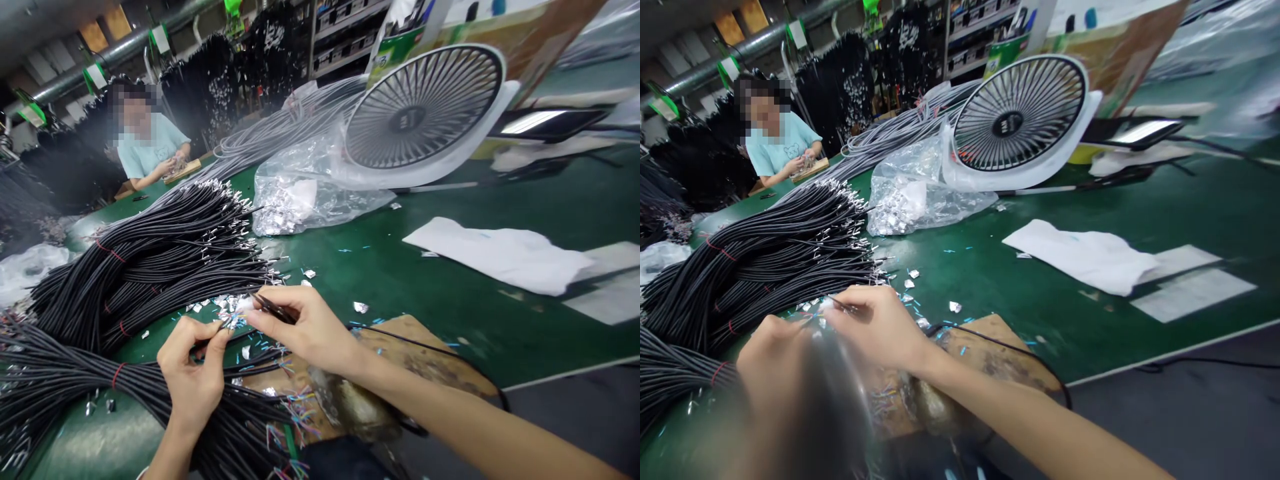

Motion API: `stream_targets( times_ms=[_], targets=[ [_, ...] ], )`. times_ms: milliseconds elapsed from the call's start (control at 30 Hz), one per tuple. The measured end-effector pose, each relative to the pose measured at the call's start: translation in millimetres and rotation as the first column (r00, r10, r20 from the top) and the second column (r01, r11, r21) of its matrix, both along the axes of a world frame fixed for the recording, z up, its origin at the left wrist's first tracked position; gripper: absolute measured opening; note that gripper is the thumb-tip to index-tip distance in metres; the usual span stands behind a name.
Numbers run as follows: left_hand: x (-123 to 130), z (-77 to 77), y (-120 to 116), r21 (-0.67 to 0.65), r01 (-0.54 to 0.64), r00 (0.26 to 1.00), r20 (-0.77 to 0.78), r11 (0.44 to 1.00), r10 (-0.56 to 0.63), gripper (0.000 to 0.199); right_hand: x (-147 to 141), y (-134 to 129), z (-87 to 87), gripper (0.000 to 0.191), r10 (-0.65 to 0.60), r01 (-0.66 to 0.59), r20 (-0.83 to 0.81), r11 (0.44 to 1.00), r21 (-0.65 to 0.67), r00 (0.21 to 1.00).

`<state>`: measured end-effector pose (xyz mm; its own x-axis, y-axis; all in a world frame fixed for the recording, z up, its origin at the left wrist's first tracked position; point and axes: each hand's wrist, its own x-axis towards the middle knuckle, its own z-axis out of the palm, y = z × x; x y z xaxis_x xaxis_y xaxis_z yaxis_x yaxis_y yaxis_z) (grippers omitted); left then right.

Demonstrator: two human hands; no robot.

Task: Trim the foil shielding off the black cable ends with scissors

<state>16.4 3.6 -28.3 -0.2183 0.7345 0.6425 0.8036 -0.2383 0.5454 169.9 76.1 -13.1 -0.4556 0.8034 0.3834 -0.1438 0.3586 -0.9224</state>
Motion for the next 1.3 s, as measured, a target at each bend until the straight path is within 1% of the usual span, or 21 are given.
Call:
stream_targets(
  times_ms=[67, 233, 300, 367, 467, 533, 633, 700, 800, 900, 967, 1100, 1233, 1300],
  targets=[
    [0, -0.7, -1, 0.010, -0.008, 1.000, 0.003, 1.000, 0.008, 0.011, 0, 0, 0.4, 0.026, -0.015, 0.015, -0.002, 1.000, 0.000, 1.000],
    [1, 1.1, -1, 0.016, 0.021, 0.999, -0.026, 1.000, -0.021, 0.010, 0, 0, -0.6, 0.026, -0.035, 0.036, -0.015, 0.999, 0.009, 0.999],
    [1, 0.4, -1, 0.018, 0.006, 1.000, -0.014, 1.000, -0.006, 0.011, 0, 0, -1.7, 0.028, -0.014, 0.014, -0.009, 1.000, -0.001, 1.000],
    [0, -1.2, -2, 0.018, -0.012, 1.000, 0.003, 1.000, 0.012, 0.013, 0, -1, -2.0, 0.026, 0.009, -0.009, -0.010, 1.000, -0.024, 1.000],
    [-1, -3.5, -2, 0.015, -0.012, 1.000, 0.013, 1.000, 0.012, 0.012, 1, 0, -0.4, 0.022, -0.003, 0.001, -0.030, 0.997, -0.077, 1.000],
    [-2, -3.9, -2, 0.018, 0.002, 1.000, 0.018, 1.000, -0.003, 0.011, 1, 1, 1.4, 0.022, -0.001, -0.003, -0.044, 0.994, -0.111, 0.999],
    [-1, -2.0, -1, -0.005, 0.052, 0.997, 0.049, 0.999, -0.052, 0.008, 1, 1, 2.8, 0.019, 0.060, -0.067, -0.056, 0.989, -0.132, 0.997],
    [2, 0.3, 0, -0.037, 0.034, 0.994, 0.104, 0.999, -0.030, 0.009, 2, 0, 1.9, 0.013, 0.055, -0.059, -0.049, 0.995, -0.081, 0.997],
    [4, 3.2, 0, -0.088, 0.000, 0.982, 0.189, 0.996, 0.017, 0.013, 2, -1, -1.7, 0.011, -0.017, 0.018, -0.011, 0.997, 0.077, 1.000],
    [3, 3.7, 0, -0.123, 0.046, 0.976, 0.216, 0.991, -0.018, 0.015, 1, -2, -6.0, 0.012, -0.089, 0.087, 0.000, 0.974, 0.207, 0.996],
    [1, 3.4, 0, -0.144, 0.061, 0.976, 0.215, 0.988, -0.029, 0.015, 1, -1, -8.2, 0.016, -0.122, 0.119, -0.003, 0.958, 0.261, 0.993],
    [3, 4.4, -1, -0.174, 0.064, 0.975, 0.223, 0.983, -0.024, 0.015, 1, 0, -10.6, 0.019, -0.145, 0.135, 0.008, 0.940, 0.313, 0.989],
    [11, 6.6, -2, -0.170, 0.002, 0.967, 0.250, 0.986, 0.041, 0.017, 2, 1, -11.7, 0.015, -0.142, 0.138, -0.012, 0.929, 0.345, 0.990],
    [12, 6.7, -2, -0.155, -0.009, 0.970, 0.238, 0.988, 0.046, 0.017, 2, 1, -12.1, 0.014, -0.141, 0.139, -0.019, 0.927, 0.350, 0.990]
  ],
)
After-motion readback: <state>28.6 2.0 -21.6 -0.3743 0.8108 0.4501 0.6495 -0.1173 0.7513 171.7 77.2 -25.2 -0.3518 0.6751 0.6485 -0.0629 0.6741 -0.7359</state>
